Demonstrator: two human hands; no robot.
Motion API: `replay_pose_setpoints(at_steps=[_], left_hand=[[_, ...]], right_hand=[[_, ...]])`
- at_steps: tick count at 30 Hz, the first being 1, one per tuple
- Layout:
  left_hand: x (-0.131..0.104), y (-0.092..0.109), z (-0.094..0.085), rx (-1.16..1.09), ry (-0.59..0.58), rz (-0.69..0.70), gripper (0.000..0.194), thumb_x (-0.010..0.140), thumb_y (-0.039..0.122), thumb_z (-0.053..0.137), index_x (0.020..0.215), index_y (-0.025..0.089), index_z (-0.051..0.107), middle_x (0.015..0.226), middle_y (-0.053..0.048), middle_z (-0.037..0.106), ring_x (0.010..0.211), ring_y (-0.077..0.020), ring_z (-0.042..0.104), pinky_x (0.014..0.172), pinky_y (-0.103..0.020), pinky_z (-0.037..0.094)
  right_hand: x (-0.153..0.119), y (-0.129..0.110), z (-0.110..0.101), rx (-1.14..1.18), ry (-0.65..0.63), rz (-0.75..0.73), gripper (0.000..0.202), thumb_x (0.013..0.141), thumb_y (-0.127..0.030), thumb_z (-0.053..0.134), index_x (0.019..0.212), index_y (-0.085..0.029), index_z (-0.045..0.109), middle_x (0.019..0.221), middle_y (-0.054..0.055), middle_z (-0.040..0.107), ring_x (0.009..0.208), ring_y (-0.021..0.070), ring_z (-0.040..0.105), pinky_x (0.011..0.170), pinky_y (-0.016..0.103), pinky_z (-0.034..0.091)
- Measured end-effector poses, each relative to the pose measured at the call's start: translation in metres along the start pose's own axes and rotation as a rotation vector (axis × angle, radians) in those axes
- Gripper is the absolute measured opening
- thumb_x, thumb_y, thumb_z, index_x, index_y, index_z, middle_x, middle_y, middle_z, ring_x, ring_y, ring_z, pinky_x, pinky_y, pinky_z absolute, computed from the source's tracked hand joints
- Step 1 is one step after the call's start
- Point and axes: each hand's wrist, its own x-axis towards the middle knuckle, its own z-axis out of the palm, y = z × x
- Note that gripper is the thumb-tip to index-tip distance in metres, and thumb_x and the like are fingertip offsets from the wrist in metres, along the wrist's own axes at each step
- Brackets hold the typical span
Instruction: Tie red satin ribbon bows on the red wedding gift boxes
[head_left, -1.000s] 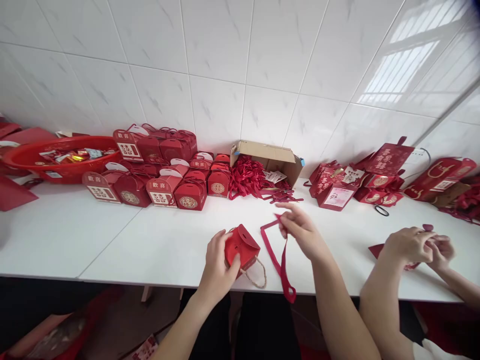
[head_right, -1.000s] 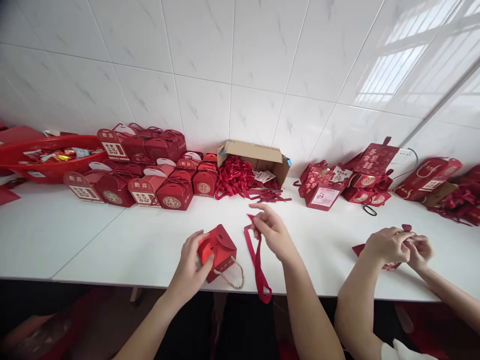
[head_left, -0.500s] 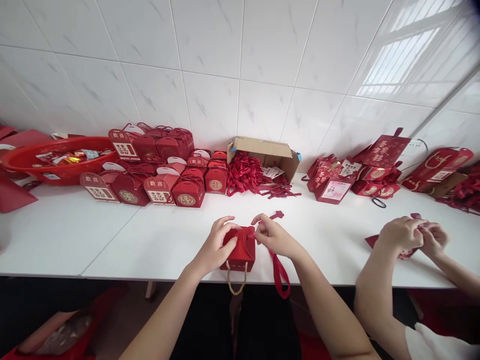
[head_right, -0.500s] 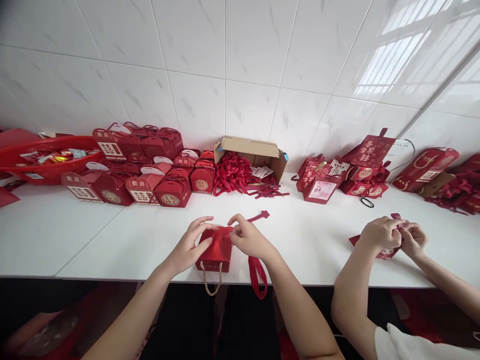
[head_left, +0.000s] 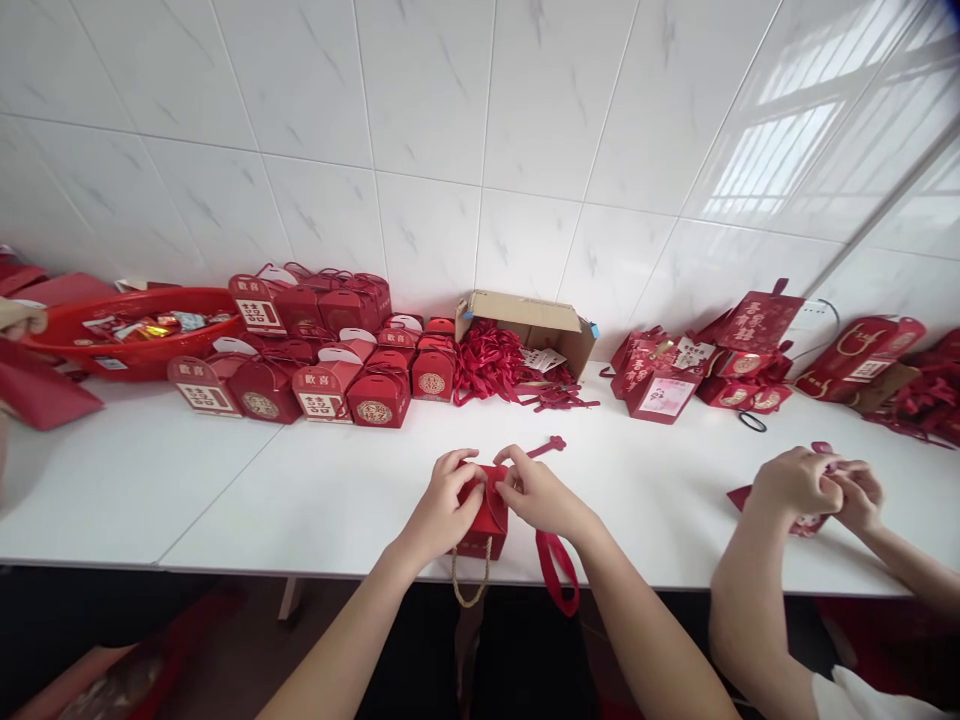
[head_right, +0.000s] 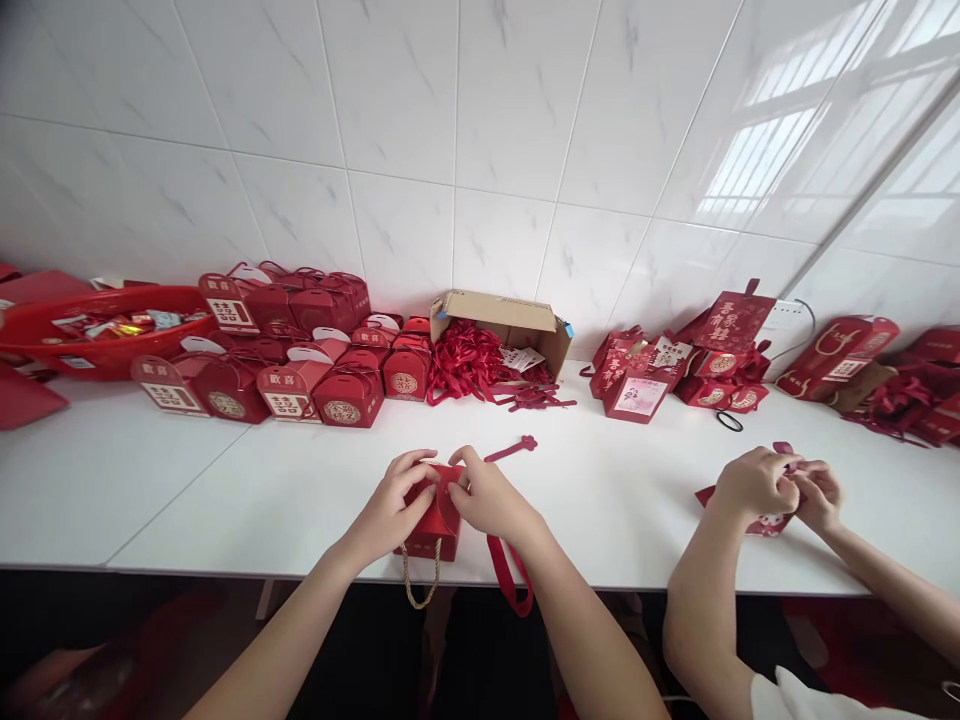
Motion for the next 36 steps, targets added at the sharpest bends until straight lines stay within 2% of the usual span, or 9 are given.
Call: replay_pose_setpoints(at_steps=[3,7,13,17,20,23,26,32,36], left_hand=[[0.0,0.002,-0.002,-0.031,0.029,-0.015,0.018,0.089,0.025,0.042,0.081,0.022,0.057,0.122,-0.008,0.052,0.125,-0.0256,0.042,0.104,-0.049,0.037],[0.004,0.006,-0.006,-0.08,0.073,-0.009,0.017,0.09,0.026,0.039,0.081,0.022,0.053,0.118,-0.008,0.054,0.126,-0.0232,0.043,0.103,-0.042,0.038],[0.006,0.016,-0.018,-0.14,0.22,0.027,0.016,0.092,0.03,0.04,0.087,0.021,0.053,0.122,-0.008,0.053,0.125,-0.022,0.045,0.104,-0.04,0.037],[-0.013,0.013,-0.029,-0.023,0.149,0.005,0.018,0.085,0.028,0.052,0.103,0.024,0.053,0.126,-0.007,0.05,0.124,-0.0241,0.045,0.104,-0.044,0.038],[-0.029,0.007,-0.031,0.009,0.047,-0.033,0.027,0.083,0.028,0.055,0.11,0.026,0.052,0.123,-0.007,0.052,0.121,-0.0249,0.048,0.096,-0.042,0.046],[-0.037,0.003,-0.027,-0.112,0.097,-0.17,0.023,0.086,0.034,0.05,0.106,0.023,0.052,0.114,-0.008,0.057,0.107,-0.0234,0.059,0.083,-0.037,0.054],[-0.038,0.0,-0.02,-0.216,0.2,-0.277,0.025,0.087,0.039,0.049,0.104,0.021,0.051,0.112,-0.01,0.059,0.1,-0.0227,0.064,0.076,-0.035,0.056],[-0.04,-0.004,-0.012,-0.104,0.217,-0.168,0.032,0.08,0.04,0.06,0.106,0.023,0.051,0.107,-0.008,0.062,0.099,-0.0228,0.062,0.079,-0.035,0.054],[-0.04,-0.008,-0.008,-0.247,0.365,-0.282,0.032,0.084,0.043,0.053,0.106,0.021,0.047,0.097,-0.008,0.064,0.088,-0.0206,0.066,0.073,-0.032,0.054]], right_hand=[[0.001,0.005,-0.006,-0.049,0.104,0.001,0.036,0.086,-0.029,0.052,0.12,-0.022,0.045,0.089,0.004,0.06,0.079,0.0176,0.059,0.072,0.034,0.047],[0.006,0.008,-0.008,-0.028,0.144,-0.114,0.041,0.085,-0.04,0.055,0.123,-0.024,0.05,0.118,0.01,0.055,0.112,0.0219,0.053,0.094,0.04,0.042],[0.015,-0.011,-0.003,0.166,0.156,-0.217,0.017,0.085,-0.035,0.056,0.084,-0.02,0.063,0.1,0.006,0.065,0.099,0.0196,0.059,0.094,0.037,0.043],[-0.005,-0.04,-0.026,0.337,0.34,-0.289,0.015,0.087,-0.035,0.056,0.083,-0.021,0.06,0.088,0.003,0.064,0.087,0.0189,0.06,0.083,0.034,0.046],[-0.028,-0.064,-0.049,0.492,0.546,-0.512,0.009,0.089,-0.032,0.053,0.087,-0.025,0.058,0.087,0.003,0.063,0.088,0.0198,0.06,0.081,0.035,0.046],[-0.037,-0.077,-0.06,0.585,0.648,-0.685,0.012,0.091,-0.031,0.049,0.084,-0.025,0.058,0.082,0.003,0.062,0.09,0.0205,0.059,0.084,0.037,0.044],[-0.026,-0.073,-0.049,0.516,0.545,-0.552,0.015,0.089,-0.03,0.051,0.077,-0.022,0.056,0.089,0.004,0.061,0.091,0.0199,0.057,0.083,0.034,0.042],[0.005,-0.044,-0.006,0.321,0.348,-0.301,0.019,0.088,-0.031,0.049,0.074,-0.019,0.054,0.098,0.005,0.06,0.092,0.0189,0.055,0.085,0.034,0.041],[0.008,-0.033,0.01,0.128,0.226,-0.169,0.017,0.086,-0.027,0.049,0.072,-0.019,0.055,0.11,0.007,0.058,0.108,0.0217,0.051,0.095,0.039,0.035]])
